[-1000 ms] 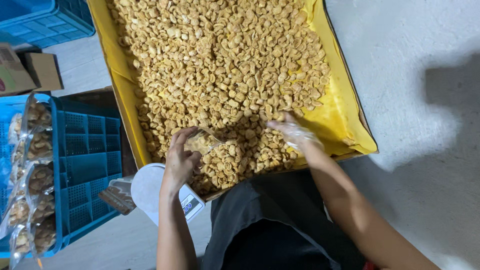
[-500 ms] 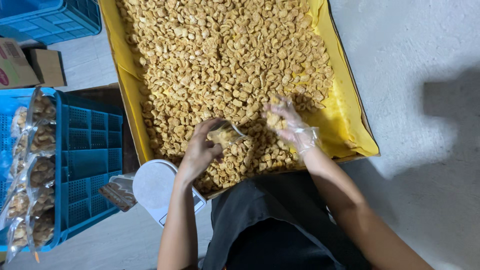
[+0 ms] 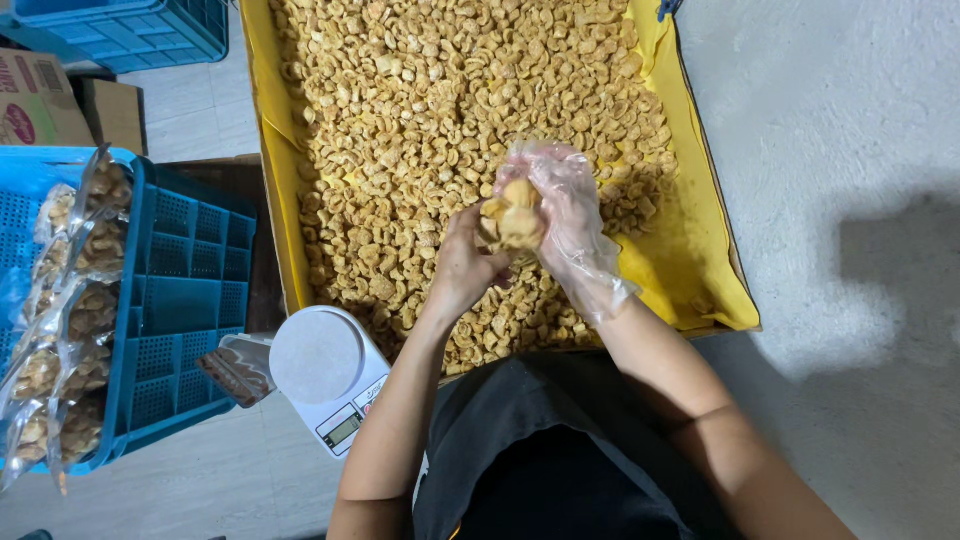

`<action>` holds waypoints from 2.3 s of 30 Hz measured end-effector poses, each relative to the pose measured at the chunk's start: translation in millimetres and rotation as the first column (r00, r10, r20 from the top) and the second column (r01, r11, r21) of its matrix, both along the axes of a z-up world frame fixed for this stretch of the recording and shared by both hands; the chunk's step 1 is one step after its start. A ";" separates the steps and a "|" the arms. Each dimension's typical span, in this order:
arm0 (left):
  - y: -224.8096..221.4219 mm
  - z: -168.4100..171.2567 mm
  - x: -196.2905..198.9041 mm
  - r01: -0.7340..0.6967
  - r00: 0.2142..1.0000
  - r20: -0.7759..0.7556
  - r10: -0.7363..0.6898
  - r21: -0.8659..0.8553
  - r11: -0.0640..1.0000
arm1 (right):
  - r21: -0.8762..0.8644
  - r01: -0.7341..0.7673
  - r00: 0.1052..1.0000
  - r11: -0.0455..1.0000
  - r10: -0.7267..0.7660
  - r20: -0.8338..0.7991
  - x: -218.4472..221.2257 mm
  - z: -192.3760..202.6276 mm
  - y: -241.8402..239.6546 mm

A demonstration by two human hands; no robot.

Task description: The person scoops dried fruit from a large yellow tray into clear plastic bags, weighs each bag on a digital scale, and places the filled bags into a blue crate. The process is repeated continuously throughout the clip.

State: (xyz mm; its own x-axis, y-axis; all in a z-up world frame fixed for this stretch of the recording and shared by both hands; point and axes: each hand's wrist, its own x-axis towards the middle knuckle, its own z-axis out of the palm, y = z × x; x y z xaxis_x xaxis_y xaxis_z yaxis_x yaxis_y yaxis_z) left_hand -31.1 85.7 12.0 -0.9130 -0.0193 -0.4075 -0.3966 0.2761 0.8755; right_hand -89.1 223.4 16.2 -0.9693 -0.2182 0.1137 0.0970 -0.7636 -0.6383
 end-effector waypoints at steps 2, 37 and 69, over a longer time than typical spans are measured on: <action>-1.2 0.4 2.4 -0.001 0.994 -0.106 0.003 0.019 1.000 | 0.055 0.051 0.997 0.997 -0.054 0.051 0.9 -2.8 -1.0; -88.6 46.6 40.4 -0.058 0.994 -0.097 0.054 -0.035 0.998 | 0.523 -0.621 0.582 0.584 -0.105 0.807 33.1 -192.5 62.2; -13.3 23.7 12.4 -0.108 0.992 -0.063 0.113 0.081 0.991 | 0.028 0.135 0.989 0.990 -0.136 0.064 -0.4 -7.1 13.8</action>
State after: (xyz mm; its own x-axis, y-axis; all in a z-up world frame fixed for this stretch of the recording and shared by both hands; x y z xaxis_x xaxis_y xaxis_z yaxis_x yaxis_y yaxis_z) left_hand -18.7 72.4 35.6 -0.9324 -0.0926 -0.3495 -0.3605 0.1640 0.9182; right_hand -89.5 237.2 9.2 -0.9953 -0.0861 0.0449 0.0362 -0.7577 -0.6516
